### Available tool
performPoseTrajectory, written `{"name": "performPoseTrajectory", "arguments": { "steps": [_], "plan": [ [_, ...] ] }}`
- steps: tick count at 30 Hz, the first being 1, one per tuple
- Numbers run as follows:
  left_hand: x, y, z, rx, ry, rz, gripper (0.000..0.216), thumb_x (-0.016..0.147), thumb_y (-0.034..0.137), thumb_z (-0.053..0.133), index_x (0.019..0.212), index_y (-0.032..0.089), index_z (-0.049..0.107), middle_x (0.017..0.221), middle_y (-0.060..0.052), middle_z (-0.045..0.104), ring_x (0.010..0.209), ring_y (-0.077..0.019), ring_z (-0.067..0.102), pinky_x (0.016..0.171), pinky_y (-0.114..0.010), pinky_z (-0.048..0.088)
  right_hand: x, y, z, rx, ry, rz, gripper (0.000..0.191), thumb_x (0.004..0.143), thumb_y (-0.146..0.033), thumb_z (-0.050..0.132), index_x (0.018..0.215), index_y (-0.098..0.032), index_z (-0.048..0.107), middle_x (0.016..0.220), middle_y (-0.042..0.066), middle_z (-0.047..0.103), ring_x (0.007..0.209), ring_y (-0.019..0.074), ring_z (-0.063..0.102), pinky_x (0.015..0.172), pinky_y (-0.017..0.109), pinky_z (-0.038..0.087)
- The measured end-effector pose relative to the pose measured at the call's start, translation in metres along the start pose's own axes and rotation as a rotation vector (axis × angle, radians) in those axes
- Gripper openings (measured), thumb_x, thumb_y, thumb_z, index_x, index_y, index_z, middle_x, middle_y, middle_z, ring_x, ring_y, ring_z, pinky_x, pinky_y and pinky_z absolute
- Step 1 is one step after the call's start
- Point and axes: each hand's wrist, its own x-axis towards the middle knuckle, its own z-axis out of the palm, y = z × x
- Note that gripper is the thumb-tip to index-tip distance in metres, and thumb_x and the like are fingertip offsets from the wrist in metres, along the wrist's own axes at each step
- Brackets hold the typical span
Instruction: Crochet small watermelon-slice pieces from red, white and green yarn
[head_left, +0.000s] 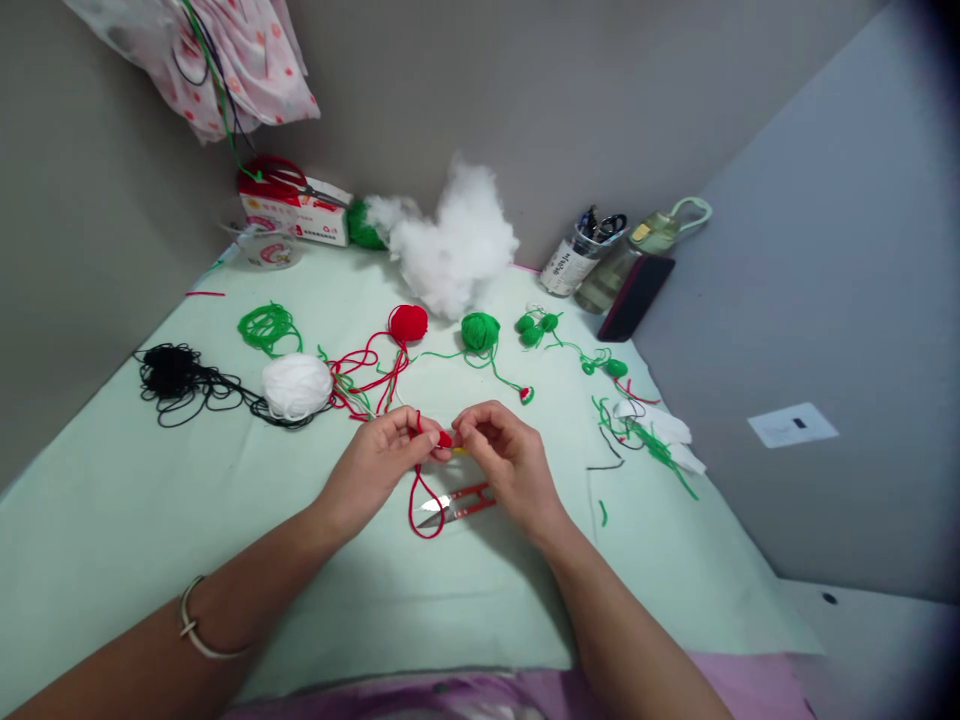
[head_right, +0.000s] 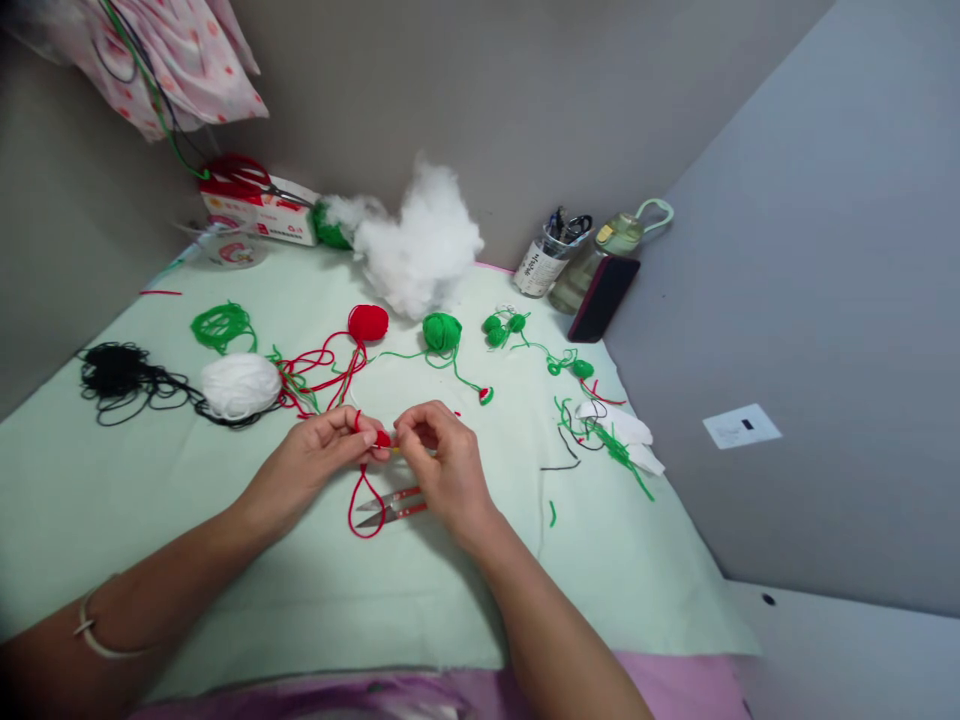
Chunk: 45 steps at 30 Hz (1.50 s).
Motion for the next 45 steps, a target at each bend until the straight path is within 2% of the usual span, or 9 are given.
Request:
{"name": "performPoseTrajectory", "arguments": {
  "steps": [5, 7, 10, 15, 19, 24, 35, 40, 45],
  "plan": [
    [-0.0013, 0.0010, 0.0007, -0.004, -0.002, 0.010, 0.022, 0.082, 0.037, 0.077, 0.079, 0.018, 0.066, 0.078, 0.000, 0.071, 0.080, -0.0173, 0.070, 0.082, -0.029, 0.054, -0.0020, -0.0017, 0.0001, -0.035, -0.063, -0.078, 0.009, 0.091, -0.030, 0.074, 0.094, -0.023, 0.069, 0.096, 0.003, 0.067, 0.077, 0.0146, 0.069, 0.075, 0.029, 0.059],
    [-0.0017, 0.0022, 0.0008, 0.002, -0.006, 0.004, 0.022, 0.082, 0.037, 0.078, 0.079, 0.018, 0.066, 0.077, 0.000, 0.071, 0.079, -0.0175, 0.070, 0.082, -0.030, 0.054, -0.0030, -0.0013, 0.0009, -0.106, -0.082, -0.150, 0.003, 0.095, -0.026, 0.069, 0.095, -0.023, 0.071, 0.096, 0.003, 0.069, 0.081, 0.0154, 0.069, 0.076, 0.029, 0.058],
    [-0.0020, 0.0037, 0.0011, 0.010, 0.000, -0.003, 0.023, 0.082, 0.037, 0.078, 0.079, 0.018, 0.066, 0.079, -0.002, 0.073, 0.080, -0.0184, 0.071, 0.084, -0.031, 0.055, -0.0037, 0.0003, 0.0015, -0.223, -0.051, -0.216, 0.013, 0.099, -0.019, 0.059, 0.092, -0.023, 0.069, 0.091, 0.003, 0.071, 0.082, 0.0157, 0.067, 0.073, 0.028, 0.054],
    [-0.0017, 0.0042, 0.0018, 0.008, 0.015, -0.007, 0.023, 0.080, 0.036, 0.078, 0.077, 0.018, 0.064, 0.084, -0.002, 0.074, 0.078, -0.0167, 0.070, 0.082, -0.030, 0.055, -0.0045, 0.0017, 0.0013, -0.275, -0.007, -0.220, 0.016, 0.101, -0.020, 0.055, 0.089, -0.023, 0.065, 0.086, 0.002, 0.068, 0.077, 0.0148, 0.065, 0.070, 0.027, 0.052],
    [-0.0011, 0.0026, 0.0011, -0.006, 0.006, -0.005, 0.023, 0.081, 0.038, 0.078, 0.079, 0.018, 0.066, 0.076, 0.000, 0.072, 0.079, -0.0173, 0.071, 0.083, -0.030, 0.054, -0.0052, 0.0010, 0.0011, -0.223, -0.062, -0.241, 0.002, 0.098, -0.023, 0.064, 0.098, -0.024, 0.066, 0.095, 0.003, 0.069, 0.081, 0.0151, 0.068, 0.073, 0.027, 0.056],
    [-0.0012, 0.0010, 0.0011, 0.000, 0.007, -0.013, 0.021, 0.082, 0.035, 0.078, 0.080, 0.018, 0.065, 0.080, -0.002, 0.074, 0.081, -0.0173, 0.071, 0.084, -0.030, 0.054, -0.0046, 0.0025, 0.0008, -0.340, -0.034, -0.281, 0.016, 0.102, -0.017, 0.054, 0.092, -0.024, 0.064, 0.089, 0.003, 0.070, 0.080, 0.0155, 0.066, 0.073, 0.028, 0.052],
    [0.0001, -0.0048, -0.0021, -0.082, -0.026, -0.027, 0.007, 0.086, 0.025, 0.073, 0.087, 0.019, 0.069, 0.082, 0.001, 0.071, 0.083, -0.0143, 0.069, 0.086, -0.028, 0.052, -0.0063, 0.0059, 0.0013, -0.532, -0.080, -0.248, 0.017, 0.105, -0.023, 0.048, 0.093, -0.025, 0.059, 0.091, 0.002, 0.067, 0.073, 0.0151, 0.061, 0.065, 0.027, 0.045],
    [-0.0013, -0.0047, -0.0030, -0.109, -0.041, -0.046, 0.017, 0.085, 0.035, 0.079, 0.087, 0.019, 0.072, 0.086, 0.000, 0.072, 0.085, -0.0161, 0.071, 0.087, -0.030, 0.053, -0.0069, 0.0042, 0.0020, -0.563, -0.090, -0.259, 0.019, 0.106, -0.024, 0.044, 0.092, -0.024, 0.057, 0.091, 0.002, 0.066, 0.073, 0.0156, 0.060, 0.064, 0.027, 0.045],
    [-0.0005, -0.0046, -0.0011, -0.026, 0.002, -0.048, 0.021, 0.080, 0.035, 0.081, 0.081, 0.018, 0.069, 0.074, -0.001, 0.074, 0.076, -0.0172, 0.070, 0.081, -0.030, 0.053, -0.0064, 0.0047, 0.0028, -0.646, -0.099, -0.268, 0.019, 0.105, -0.022, 0.041, 0.092, -0.025, 0.054, 0.089, 0.003, 0.065, 0.070, 0.0162, 0.058, 0.062, 0.028, 0.042]
  ]
}}
